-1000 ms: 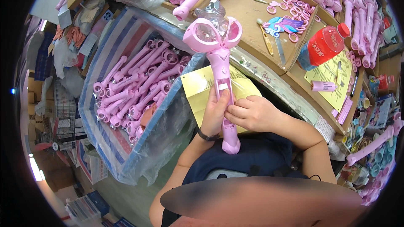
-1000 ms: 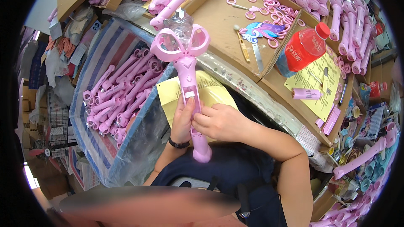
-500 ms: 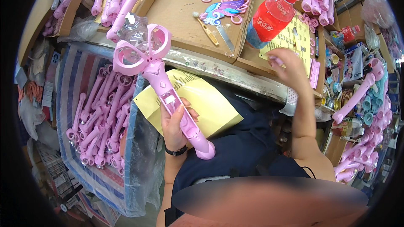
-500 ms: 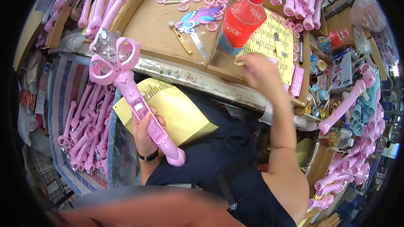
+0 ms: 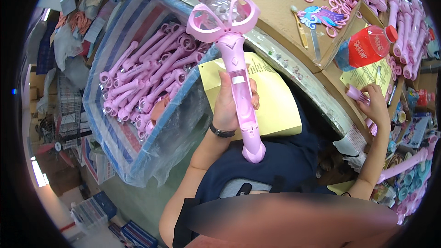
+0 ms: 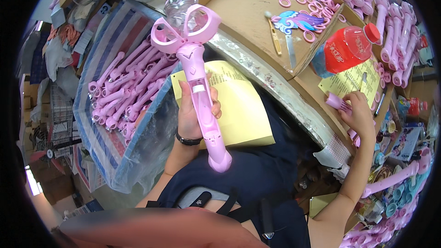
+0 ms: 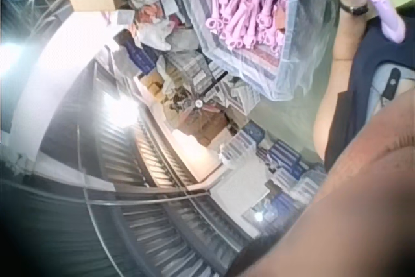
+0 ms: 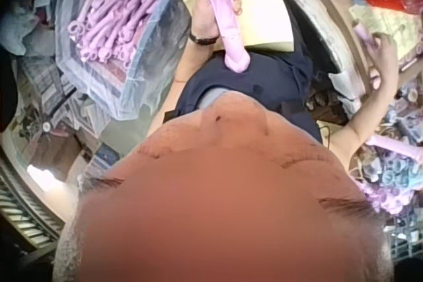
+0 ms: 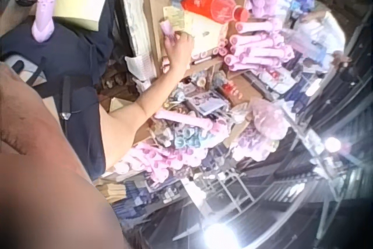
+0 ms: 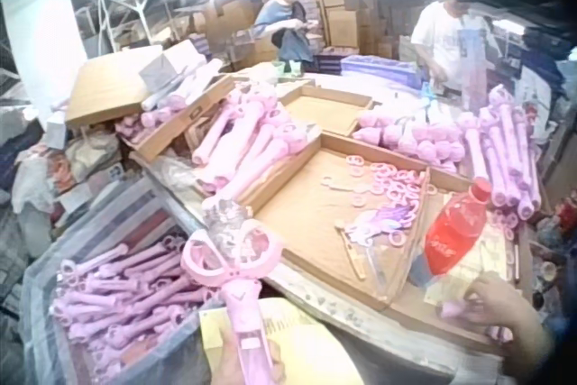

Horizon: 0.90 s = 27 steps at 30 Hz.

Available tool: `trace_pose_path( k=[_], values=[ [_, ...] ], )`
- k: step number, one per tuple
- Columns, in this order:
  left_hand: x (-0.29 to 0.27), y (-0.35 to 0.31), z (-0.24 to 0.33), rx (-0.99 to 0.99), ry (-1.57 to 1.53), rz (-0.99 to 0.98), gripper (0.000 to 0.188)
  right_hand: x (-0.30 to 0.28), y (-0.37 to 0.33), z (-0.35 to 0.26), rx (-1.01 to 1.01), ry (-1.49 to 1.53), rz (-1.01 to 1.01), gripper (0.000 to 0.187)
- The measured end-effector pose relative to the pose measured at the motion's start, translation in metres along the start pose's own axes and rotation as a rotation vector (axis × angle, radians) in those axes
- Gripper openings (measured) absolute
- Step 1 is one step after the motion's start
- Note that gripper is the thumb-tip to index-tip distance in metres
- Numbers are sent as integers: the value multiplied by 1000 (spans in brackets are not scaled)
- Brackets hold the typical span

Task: The person assembles pink bubble-blower toys at a workbench. They use a small metal blade to trim excess plastic from the handle, insert a small pink plastic piece, and secure it with a screwdriver. The finished unit is placed into a bin with other completed toys.

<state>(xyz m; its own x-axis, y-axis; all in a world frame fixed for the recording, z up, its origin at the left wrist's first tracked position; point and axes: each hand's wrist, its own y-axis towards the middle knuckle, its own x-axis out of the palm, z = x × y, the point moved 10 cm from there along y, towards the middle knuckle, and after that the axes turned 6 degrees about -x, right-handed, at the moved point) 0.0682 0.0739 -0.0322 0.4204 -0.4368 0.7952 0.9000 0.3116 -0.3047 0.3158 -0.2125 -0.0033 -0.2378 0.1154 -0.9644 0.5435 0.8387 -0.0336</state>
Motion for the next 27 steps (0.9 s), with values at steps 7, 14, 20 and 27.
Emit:
trace_pose_path(
  k=[7,14,20,27],
  values=[
    [-8,-2,14,139,142,79,68,-29,-26,-40,105,743,351,45],
    [-10,-6,15,345,305,169,64,30,33,-226,-238,877,199,42],
    [-4,-23,18,400,260,137,60,21,52,-281,-272,873,329,38],
    [9,-23,22,448,333,109,67,14,49,-285,-284,772,348,38]
  ],
)
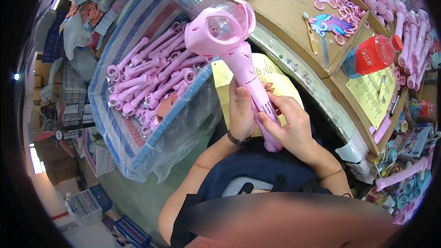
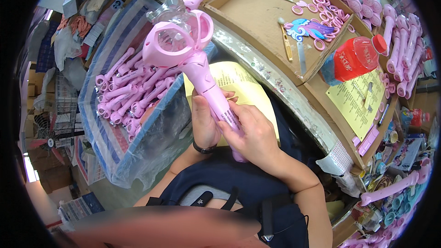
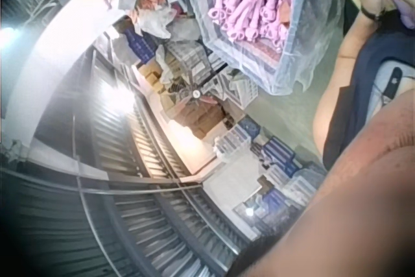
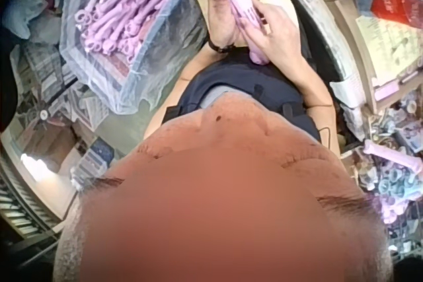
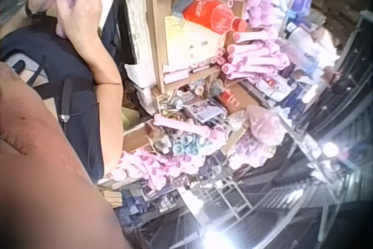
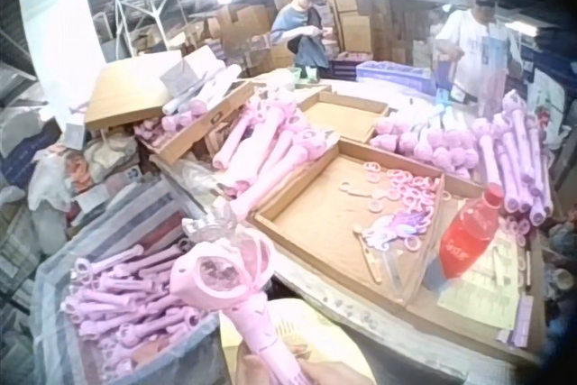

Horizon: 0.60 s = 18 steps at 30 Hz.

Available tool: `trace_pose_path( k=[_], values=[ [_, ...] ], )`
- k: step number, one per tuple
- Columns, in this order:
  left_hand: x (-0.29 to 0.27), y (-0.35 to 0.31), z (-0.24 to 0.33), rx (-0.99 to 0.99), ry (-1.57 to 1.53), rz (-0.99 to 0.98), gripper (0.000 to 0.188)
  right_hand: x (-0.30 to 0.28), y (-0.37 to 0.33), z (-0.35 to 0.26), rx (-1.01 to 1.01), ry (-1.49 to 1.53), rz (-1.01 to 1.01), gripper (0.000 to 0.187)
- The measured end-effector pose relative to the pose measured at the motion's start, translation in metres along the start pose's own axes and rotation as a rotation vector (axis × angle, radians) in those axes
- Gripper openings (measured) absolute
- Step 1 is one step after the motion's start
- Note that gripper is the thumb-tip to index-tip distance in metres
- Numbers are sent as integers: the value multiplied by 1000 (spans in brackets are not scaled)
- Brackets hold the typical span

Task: The person assembles pink bubble-blower toys at a workbench. They use a small metal blade to trim excess plastic from the handle, insert a small pink plastic piece, and secure it with a screwdriver. The finished unit is placed into a bin with other completed toys.

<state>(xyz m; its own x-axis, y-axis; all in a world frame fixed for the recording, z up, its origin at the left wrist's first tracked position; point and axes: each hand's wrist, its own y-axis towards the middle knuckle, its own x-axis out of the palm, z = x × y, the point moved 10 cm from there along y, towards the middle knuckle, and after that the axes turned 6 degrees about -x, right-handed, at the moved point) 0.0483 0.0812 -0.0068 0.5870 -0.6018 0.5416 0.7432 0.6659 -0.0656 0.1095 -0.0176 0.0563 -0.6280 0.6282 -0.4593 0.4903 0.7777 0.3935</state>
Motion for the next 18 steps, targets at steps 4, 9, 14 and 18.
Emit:
trace_pose_path(
  k=[4,9,14,18],
  values=[
    [2,-5,-2,5,58,67,61,-1,1,0,14,8,19,38],
    [-1,-4,-4,14,12,110,65,3,-2,-7,-135,-153,-30,38],
    [-17,0,-3,-61,-97,139,66,66,-55,52,754,1083,-339,48],
    [5,-6,2,-69,103,-40,55,81,-81,54,925,1367,-457,49]
  ],
)
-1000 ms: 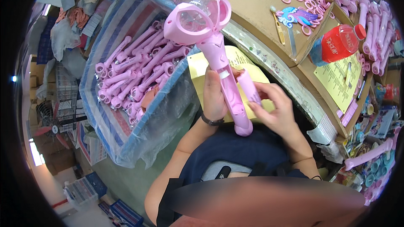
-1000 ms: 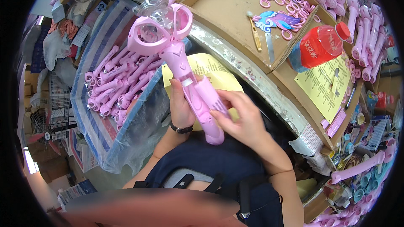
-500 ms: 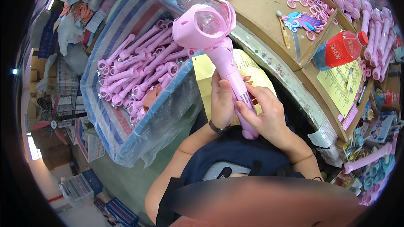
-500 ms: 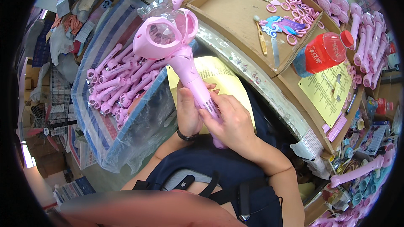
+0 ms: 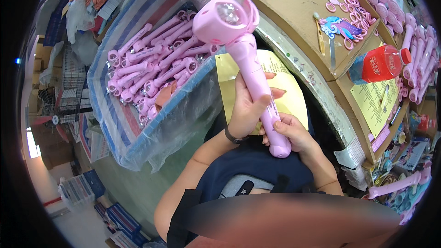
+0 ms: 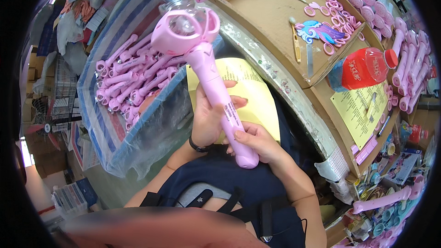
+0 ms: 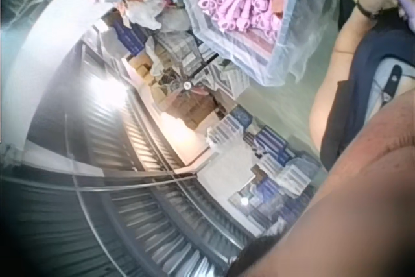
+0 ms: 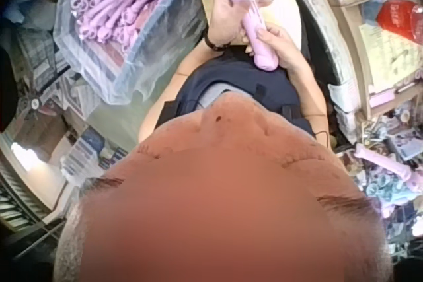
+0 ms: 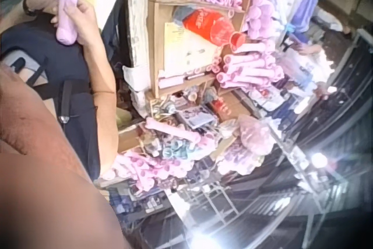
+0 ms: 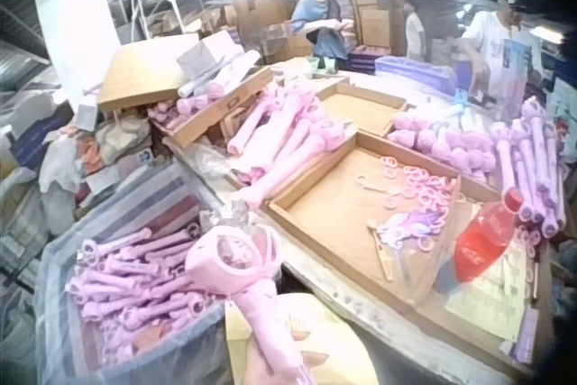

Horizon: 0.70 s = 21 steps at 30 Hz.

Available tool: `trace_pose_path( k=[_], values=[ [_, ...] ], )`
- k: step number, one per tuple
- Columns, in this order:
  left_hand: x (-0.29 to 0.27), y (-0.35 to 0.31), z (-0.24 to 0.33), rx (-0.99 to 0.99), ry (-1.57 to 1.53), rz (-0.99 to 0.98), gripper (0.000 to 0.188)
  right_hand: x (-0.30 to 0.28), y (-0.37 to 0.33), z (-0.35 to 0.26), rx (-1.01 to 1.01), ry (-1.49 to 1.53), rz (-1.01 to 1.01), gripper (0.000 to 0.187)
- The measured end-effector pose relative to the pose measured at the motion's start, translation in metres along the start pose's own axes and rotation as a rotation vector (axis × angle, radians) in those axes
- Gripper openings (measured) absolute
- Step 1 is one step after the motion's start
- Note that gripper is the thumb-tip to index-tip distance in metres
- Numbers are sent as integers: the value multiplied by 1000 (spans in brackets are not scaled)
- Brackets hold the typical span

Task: The person assembles pink bubble-blower toys at a workbench. They use a small metal blade to trim excess plastic from the handle, insert a small pink plastic piece, and secure it with a screwdriver. The finished unit is placed into a bin with other completed toys.

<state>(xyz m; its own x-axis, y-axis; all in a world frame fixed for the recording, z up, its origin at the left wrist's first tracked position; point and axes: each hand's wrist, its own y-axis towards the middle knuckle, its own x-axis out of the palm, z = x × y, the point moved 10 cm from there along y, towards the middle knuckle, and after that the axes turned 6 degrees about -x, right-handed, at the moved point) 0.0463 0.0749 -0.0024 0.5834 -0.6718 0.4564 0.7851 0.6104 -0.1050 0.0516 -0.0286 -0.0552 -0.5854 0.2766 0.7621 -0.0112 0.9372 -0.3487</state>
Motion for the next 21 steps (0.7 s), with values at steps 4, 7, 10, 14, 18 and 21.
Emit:
trace_pose_path(
  k=[4,7,10,14,18,21],
  values=[
    [-1,-4,1,-42,55,86,52,-5,0,7,-11,-30,4,52],
    [3,-7,10,-14,98,90,51,-1,1,10,5,19,-38,54],
    [2,-9,11,-41,114,111,51,2,2,11,26,55,-76,55],
    [3,-10,14,-30,133,110,52,3,3,13,35,95,-106,56],
    [4,-11,13,-43,140,105,53,1,3,15,26,109,-105,55],
    [4,-11,12,-50,146,100,53,0,2,15,29,102,-95,55]
  ],
)
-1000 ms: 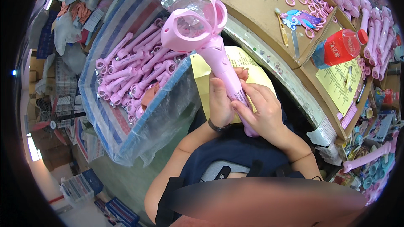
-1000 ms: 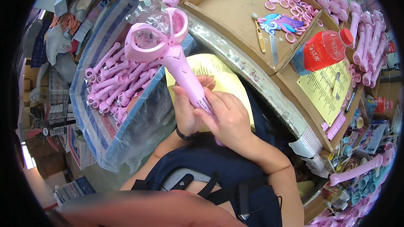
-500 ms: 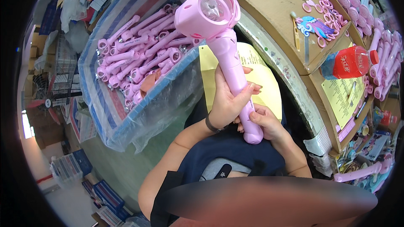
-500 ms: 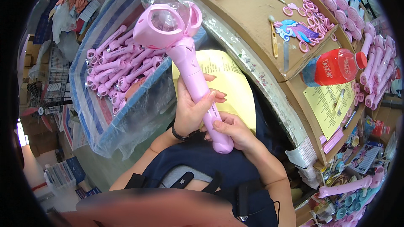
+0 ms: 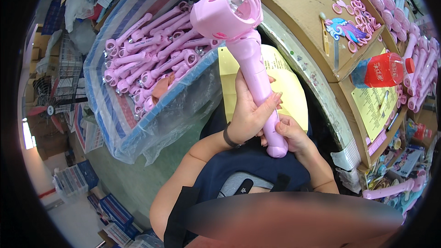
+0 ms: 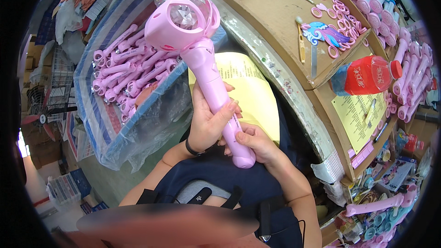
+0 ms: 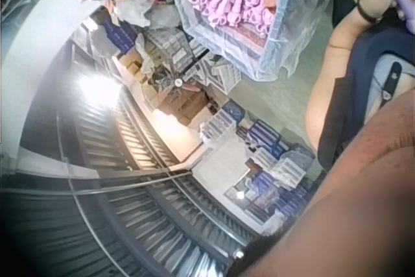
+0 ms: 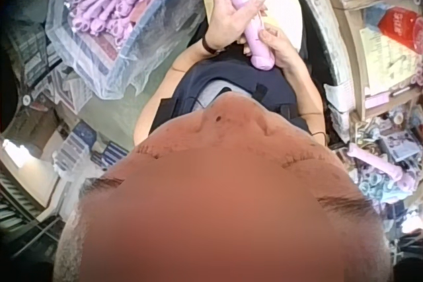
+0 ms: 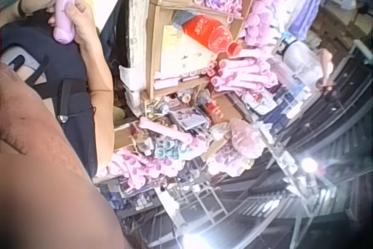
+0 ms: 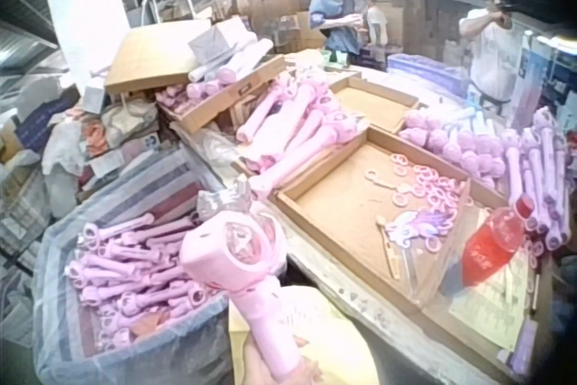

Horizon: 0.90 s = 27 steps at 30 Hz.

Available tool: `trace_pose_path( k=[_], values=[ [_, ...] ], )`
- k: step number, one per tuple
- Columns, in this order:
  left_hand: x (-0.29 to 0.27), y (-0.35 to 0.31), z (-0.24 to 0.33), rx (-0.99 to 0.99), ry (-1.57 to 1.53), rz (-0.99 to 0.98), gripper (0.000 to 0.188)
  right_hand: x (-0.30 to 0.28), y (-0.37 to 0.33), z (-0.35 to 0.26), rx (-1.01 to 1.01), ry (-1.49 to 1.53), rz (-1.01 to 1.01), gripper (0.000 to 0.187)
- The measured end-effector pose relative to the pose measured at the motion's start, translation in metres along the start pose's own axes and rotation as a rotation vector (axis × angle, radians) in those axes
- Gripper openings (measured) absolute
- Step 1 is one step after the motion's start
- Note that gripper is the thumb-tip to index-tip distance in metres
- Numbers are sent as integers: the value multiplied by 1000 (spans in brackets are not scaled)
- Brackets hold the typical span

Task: The person assembles pink bubble-blower toys at a workbench. They use a small metal blade to trim excess plastic from the handle, insert a small pink plastic piece, and secure it with a screwdriver. The finished unit is placed into a bin with other completed toys.

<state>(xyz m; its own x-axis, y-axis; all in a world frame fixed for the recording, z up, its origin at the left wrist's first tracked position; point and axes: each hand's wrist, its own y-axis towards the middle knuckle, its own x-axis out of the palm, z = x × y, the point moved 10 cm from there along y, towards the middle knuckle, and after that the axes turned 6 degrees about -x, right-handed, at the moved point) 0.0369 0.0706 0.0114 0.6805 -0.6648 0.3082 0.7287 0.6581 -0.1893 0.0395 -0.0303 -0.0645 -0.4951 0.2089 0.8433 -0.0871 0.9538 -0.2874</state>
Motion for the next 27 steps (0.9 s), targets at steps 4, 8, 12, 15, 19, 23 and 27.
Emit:
trace_pose_path(
  k=[4,8,12,15,19,23,27],
  values=[
    [-1,1,-3,-3,-23,-15,52,4,0,-4,-16,-23,1,53],
    [-4,5,-6,28,34,-48,57,1,-5,-16,-91,-300,163,43],
    [-4,11,-17,-74,9,-124,59,12,-14,-54,-287,-1146,243,43],
    [-14,17,-14,-101,-93,-68,43,37,-43,-94,-677,-1481,226,30],
    [-13,21,-6,-80,-124,-104,51,-19,-127,-163,-701,-1591,841,13],
    [-5,17,-14,-122,-116,-171,49,-67,-223,-231,-617,-1924,1448,19],
    [-2,11,-23,-133,-98,-169,45,-132,-274,-261,-127,-2060,1707,23]
  ],
)
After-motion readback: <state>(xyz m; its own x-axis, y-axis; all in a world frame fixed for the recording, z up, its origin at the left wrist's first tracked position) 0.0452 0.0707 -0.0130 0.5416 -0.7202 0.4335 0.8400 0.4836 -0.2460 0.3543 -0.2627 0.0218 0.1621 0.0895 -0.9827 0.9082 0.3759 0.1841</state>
